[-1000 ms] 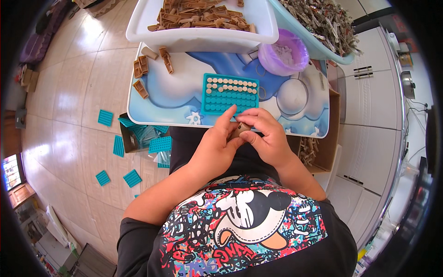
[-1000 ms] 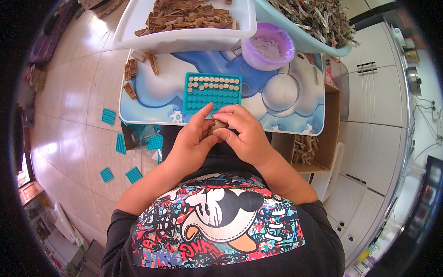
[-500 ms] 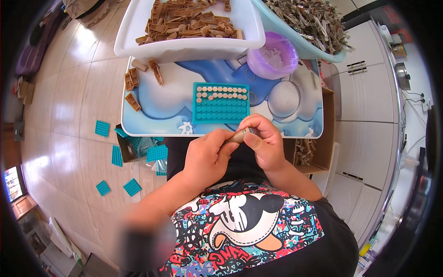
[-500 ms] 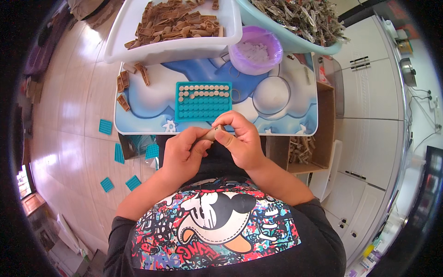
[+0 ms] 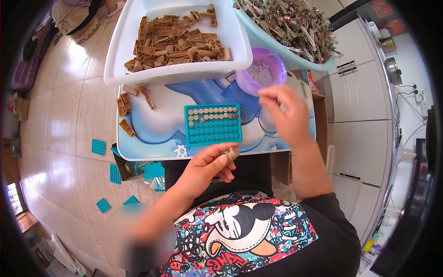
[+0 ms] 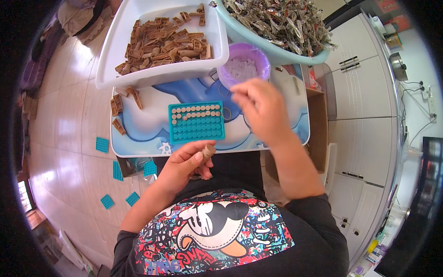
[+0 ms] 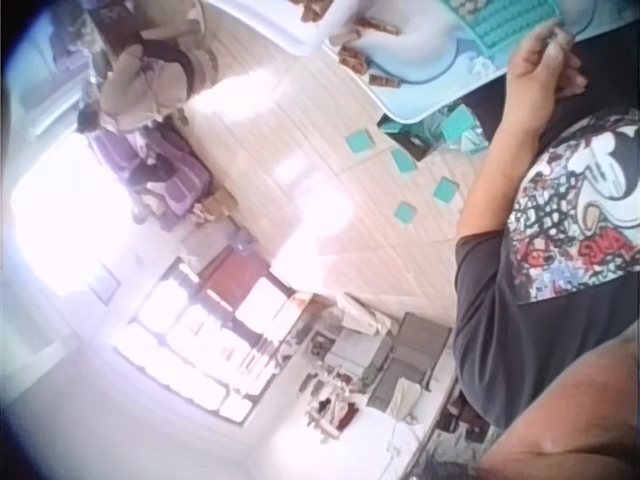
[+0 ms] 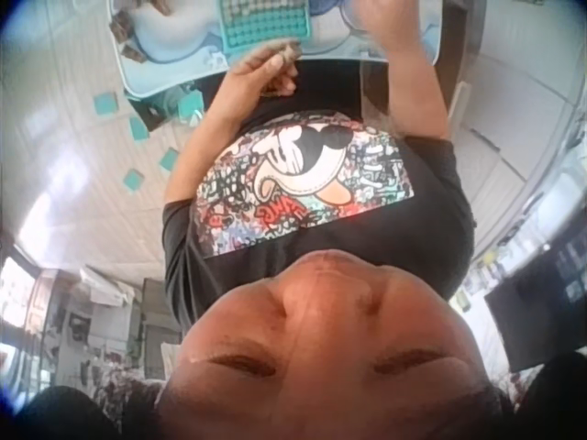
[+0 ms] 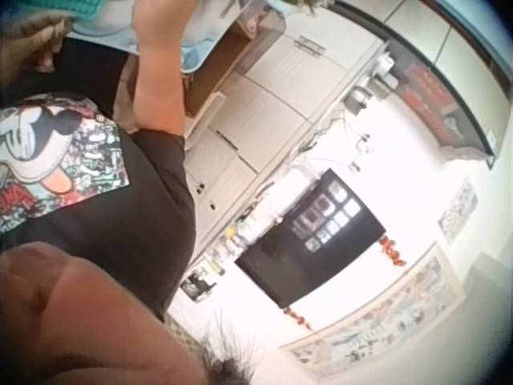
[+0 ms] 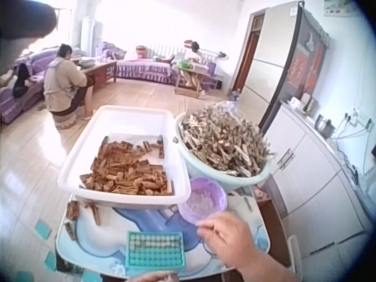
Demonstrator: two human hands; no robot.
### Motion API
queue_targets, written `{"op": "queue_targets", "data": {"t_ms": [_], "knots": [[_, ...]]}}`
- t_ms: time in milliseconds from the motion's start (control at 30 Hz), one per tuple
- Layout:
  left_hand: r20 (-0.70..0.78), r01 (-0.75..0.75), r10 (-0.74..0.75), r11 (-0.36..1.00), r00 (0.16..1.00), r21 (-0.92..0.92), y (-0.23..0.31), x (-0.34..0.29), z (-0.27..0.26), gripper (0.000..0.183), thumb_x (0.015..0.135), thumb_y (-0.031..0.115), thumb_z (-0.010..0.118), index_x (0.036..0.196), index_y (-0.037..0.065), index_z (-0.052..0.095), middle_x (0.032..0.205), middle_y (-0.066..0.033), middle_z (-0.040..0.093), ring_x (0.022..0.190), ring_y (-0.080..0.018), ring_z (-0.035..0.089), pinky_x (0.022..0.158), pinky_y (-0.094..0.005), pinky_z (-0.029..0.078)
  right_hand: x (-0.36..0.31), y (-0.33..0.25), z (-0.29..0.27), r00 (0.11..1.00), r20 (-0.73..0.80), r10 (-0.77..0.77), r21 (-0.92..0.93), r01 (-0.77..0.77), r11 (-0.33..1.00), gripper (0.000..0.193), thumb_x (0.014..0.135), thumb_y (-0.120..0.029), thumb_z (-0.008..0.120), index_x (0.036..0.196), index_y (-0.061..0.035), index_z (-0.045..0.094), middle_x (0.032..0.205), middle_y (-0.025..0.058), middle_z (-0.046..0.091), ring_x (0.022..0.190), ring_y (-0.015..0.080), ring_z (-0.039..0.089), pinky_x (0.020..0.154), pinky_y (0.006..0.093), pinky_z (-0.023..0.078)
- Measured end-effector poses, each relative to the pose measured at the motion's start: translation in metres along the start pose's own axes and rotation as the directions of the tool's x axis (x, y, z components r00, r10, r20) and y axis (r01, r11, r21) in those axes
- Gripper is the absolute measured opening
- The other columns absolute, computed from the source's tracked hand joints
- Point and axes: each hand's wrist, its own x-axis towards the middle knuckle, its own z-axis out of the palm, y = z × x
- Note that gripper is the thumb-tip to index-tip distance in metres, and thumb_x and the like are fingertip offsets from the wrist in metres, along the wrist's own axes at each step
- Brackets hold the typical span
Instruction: The person assembles small wooden components by hand, placing them into a blue organizational tray.
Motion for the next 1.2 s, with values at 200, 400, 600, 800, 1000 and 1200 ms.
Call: {"op": "queue_targets", "data": {"t_ms": [200,400,600,800,1000,1200], "knots": [[0.07,-0.068,0.071,0.997,0.995,-0.043,-0.005,0.006,0.002,0.029,0.096,0.018,0.046,0.123,0.007,0.044,0.105,-0.0098,0.056,0.088,-0.0189,0.062,0.078,-0.0305,0.05,0.075,0.058,0.008,0.962,0.274,0.008,-0.568,0.155,0.808,0.017,0.079,-0.008,0.056,0.093,-0.0074,0.064,0.087,0.0159,0.064,0.081,0.0335,0.061,0.069,0.0426,0.048],[0.08,-0.03,0.039,0.993,0.996,-0.114,-0.004,0.003,-0.002,0.027,0.094,0.014,0.05,0.119,0.006,0.045,0.104,-0.0099,0.057,0.093,-0.0212,0.061,0.081,-0.0323,0.05,0.098,0.066,0.027,0.82,0.469,0.328,-0.636,0.056,0.77,0.03,0.077,-0.003,0.053,0.105,-0.0076,0.062,0.099,0.0188,0.064,0.093,0.0338,0.061,0.078,0.0406,0.049],[-0.016,-0.066,0.065,0.991,0.998,-0.118,-0.001,-0.001,0.003,0.033,0.091,0.016,0.055,0.122,0.006,0.048,0.104,-0.0109,0.059,0.089,-0.0208,0.063,0.08,-0.0331,0.051,0.091,0.065,0.015,0.909,0.378,0.174,-0.477,0.03,0.878,0.03,0.075,-0.005,0.057,0.104,-0.0101,0.064,0.098,0.0185,0.064,0.091,0.0354,0.061,0.08,0.0418,0.049],[-0.075,-0.078,0.068,0.987,0.995,-0.141,-0.004,0.002,0.005,0.032,0.092,0.018,0.055,0.121,0.006,0.051,0.102,-0.0096,0.06,0.089,-0.019,0.062,0.08,-0.0315,0.051,0.094,0.056,0.013,0.87,0.392,0.298,-0.663,0.043,0.747,0.026,0.073,-0.006,0.061,0.1,-0.0062,0.065,0.095,0.0188,0.064,0.087,0.0358,0.061,0.077,0.0404,0.049],[-0.124,-0.088,0.066,0.98,0.99,-0.176,-0.003,0.001,0.008,0.032,0.092,0.018,0.055,0.121,0.005,0.051,0.103,-0.0093,0.061,0.09,-0.019,0.062,0.08,-0.0308,0.051,0.101,0.066,0.017,0.873,0.418,0.252,-0.586,0.047,0.809,0.019,0.075,-0.01,0.06,0.093,-0.008,0.067,0.093,0.0173,0.065,0.088,0.0345,0.062,0.076,0.042,0.049],[-0.132,-0.072,0.044,0.973,0.99,-0.221,-0.006,0.004,0.001,0.033,0.092,0.018,0.054,0.12,0.001,0.051,0.105,-0.0113,0.06,0.092,-0.02,0.062,0.081,-0.0321,0.051,0.078,0.036,-0.007,0.981,0.133,0.139,-0.393,-0.076,0.916,0.017,0.079,-0.01,0.059,0.094,-0.0051,0.066,0.085,0.0143,0.067,0.081,0.0271,0.065,0.071,0.0354,0.05]]}}
